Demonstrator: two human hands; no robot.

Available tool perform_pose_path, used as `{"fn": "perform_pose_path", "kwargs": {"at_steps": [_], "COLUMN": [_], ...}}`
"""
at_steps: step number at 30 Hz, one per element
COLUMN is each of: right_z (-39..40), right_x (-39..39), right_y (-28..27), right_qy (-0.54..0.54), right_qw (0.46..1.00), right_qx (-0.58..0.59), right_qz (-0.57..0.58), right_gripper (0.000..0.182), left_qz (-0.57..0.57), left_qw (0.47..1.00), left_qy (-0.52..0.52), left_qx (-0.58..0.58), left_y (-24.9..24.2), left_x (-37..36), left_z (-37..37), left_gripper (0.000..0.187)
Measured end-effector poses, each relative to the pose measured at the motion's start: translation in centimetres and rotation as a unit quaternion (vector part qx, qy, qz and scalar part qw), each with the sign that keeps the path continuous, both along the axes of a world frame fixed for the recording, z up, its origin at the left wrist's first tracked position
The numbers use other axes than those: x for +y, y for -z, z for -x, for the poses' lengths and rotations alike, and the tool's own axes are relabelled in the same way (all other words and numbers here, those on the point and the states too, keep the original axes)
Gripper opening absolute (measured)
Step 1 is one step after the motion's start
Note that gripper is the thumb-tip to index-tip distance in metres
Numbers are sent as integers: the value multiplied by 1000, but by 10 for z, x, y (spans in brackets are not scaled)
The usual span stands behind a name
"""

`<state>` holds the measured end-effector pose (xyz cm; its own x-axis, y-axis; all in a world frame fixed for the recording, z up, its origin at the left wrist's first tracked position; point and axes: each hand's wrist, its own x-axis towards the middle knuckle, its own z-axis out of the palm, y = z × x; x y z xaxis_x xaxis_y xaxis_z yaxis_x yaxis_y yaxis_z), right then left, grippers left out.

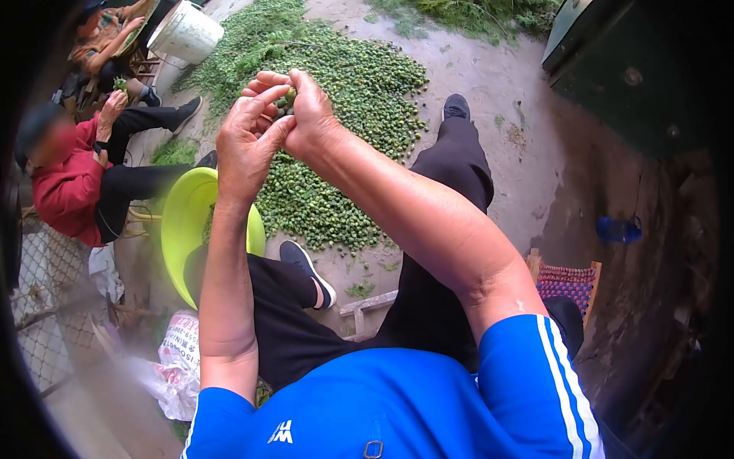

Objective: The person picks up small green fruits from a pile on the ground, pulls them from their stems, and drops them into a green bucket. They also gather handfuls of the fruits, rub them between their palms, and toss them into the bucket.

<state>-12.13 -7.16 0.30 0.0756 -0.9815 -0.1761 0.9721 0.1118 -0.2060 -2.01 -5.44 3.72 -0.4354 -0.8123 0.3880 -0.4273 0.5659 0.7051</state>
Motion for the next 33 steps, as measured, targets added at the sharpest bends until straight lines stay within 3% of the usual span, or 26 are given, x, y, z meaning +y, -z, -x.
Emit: {"fn": "perform_pose_path", "kwargs": {"at_steps": [12,18,20,23,24,25,26,28,29,30,31,33], "right_z": [-3,-11,-12,-10,-8,-5,-2,-1,0,1,1,-1], "right_x": [6,-4,-8,-6,-3,2,5,2,2,2,3,0], "right_y": [5,25,29,20,15,10,5,4,5,7,8,7], "right_qy": [-4,-29,-7,10,10,-7,-23,-26,-38,-50,-59,-51], "right_qw": [998,1000,999,994,994,996,996,994,996,996,996,992], "right_qx": [63,7,-24,-67,-67,-46,-25,-41,-47,-52,-71,-113], "right_qz": [-13,2,-30,-81,-80,-81,-82,-96,-72,-48,11,17], "right_gripper": [58,58,46,45,45,44,43,41,41,40,39,38], "left_qz": [26,33,39,-33,-107,-179,-178,-378,-416,-416,-451,-502], "left_qw": [998,996,995,999,989,960,960,844,811,811,752,647], "left_qy": [50,10,-5,7,45,83,83,114,124,125,161,195], "left_qx": [-34,-76,-92,-20,91,200,200,362,393,392,453,539], "left_y": [-1,5,7,12,12,12,11,4,2,3,5,4], "left_x": [-3,-6,-8,-11,-14,-16,-18,-20,-20,-22,-24,-25], "left_z": [0,1,1,1,-1,-3,-7,-13,-14,-15,-18,-19], "left_gripper": [35,28,26,19,20,20,20,21,25,25,26,29]}}
